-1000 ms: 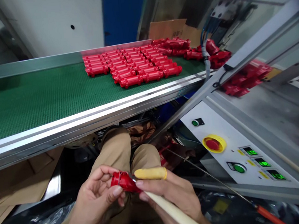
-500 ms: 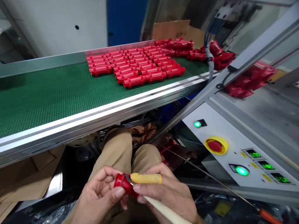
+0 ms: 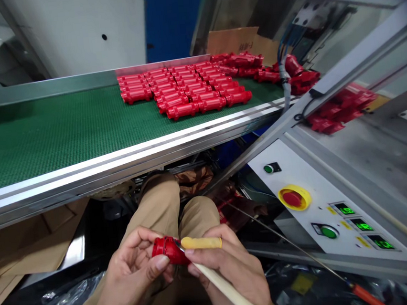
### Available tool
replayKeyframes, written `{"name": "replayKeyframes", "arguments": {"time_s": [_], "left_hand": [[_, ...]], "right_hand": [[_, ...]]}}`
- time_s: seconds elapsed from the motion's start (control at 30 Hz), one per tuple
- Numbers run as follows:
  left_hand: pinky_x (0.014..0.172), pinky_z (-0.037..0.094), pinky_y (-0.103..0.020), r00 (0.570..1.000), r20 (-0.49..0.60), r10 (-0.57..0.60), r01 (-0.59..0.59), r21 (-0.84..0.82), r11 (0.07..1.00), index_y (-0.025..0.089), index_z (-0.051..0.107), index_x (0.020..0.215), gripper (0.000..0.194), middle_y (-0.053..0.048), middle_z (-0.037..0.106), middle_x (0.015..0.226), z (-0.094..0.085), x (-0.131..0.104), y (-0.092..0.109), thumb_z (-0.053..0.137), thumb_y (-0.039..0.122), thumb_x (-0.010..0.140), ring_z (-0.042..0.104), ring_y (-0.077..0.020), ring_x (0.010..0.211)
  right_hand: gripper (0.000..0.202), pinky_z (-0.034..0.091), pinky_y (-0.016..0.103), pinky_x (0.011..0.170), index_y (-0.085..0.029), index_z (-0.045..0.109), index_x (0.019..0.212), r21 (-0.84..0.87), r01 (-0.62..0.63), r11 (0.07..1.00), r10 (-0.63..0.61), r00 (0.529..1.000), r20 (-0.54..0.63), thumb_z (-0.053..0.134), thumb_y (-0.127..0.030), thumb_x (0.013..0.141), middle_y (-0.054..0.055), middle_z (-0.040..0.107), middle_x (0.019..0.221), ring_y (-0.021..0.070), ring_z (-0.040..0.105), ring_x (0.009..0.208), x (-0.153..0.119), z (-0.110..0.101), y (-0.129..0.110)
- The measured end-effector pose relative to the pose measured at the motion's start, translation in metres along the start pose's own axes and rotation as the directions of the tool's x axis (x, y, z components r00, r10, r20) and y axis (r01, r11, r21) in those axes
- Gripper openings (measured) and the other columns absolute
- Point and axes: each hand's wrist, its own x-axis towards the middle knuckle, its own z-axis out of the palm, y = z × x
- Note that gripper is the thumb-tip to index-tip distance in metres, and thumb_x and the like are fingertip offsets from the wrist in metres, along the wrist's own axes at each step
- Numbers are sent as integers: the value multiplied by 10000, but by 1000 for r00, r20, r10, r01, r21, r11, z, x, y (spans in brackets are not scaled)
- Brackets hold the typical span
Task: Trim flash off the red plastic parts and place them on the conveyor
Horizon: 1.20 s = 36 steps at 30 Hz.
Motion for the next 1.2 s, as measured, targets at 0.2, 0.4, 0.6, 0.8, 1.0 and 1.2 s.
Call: {"name": "replayKeyframes", "arguments": {"time_s": [0.2,0.4,0.6,0.8,1.0,1.2], "left_hand": [[634,556,-235,999,33,-13,12,9,1000,193,702,922,233,-31,769,716,0,-1,1,881,287,805,674,-144,626],[625,553,-231,999,30,-28,28,0,1000,189,705,918,262,-39,778,729,1,-2,2,903,281,774,679,-145,612],[638,554,-223,999,25,-39,38,19,999,194,704,931,257,-32,778,738,2,-3,3,897,281,785,677,-138,630],[634,548,-222,999,34,-34,33,17,999,194,705,930,259,-29,771,725,1,-2,3,898,288,784,681,-140,627],[625,530,-214,999,6,-41,41,52,998,191,703,932,255,-18,748,725,1,-3,2,893,290,794,663,-130,631],[618,562,-269,999,-25,-35,35,16,999,177,706,870,228,-21,748,688,4,-4,3,893,286,796,669,-151,604]], "right_hand": [[250,582,387,703,-223,800,1150,56,25,998,-25,1000,-13,756,-114,929,103,808,985,247,668,834,4,-2,-5],[255,581,382,717,-237,794,1152,49,35,998,-35,999,14,756,-122,927,88,811,994,239,684,842,-1,0,2],[320,571,397,769,-225,773,1187,56,22,998,-25,998,59,745,-64,911,83,799,1048,229,677,866,-2,-2,3],[285,570,380,727,-238,775,1146,53,19,998,-22,999,43,746,-80,910,73,797,988,234,669,845,0,-1,-1],[315,560,431,884,-222,674,1168,28,-15,999,10,981,196,657,-46,908,79,753,1027,265,641,1000,3,-7,2],[279,546,416,953,-269,644,1204,-172,46,984,23,924,381,649,-110,975,73,708,1126,249,622,1074,1,-10,4]]}}
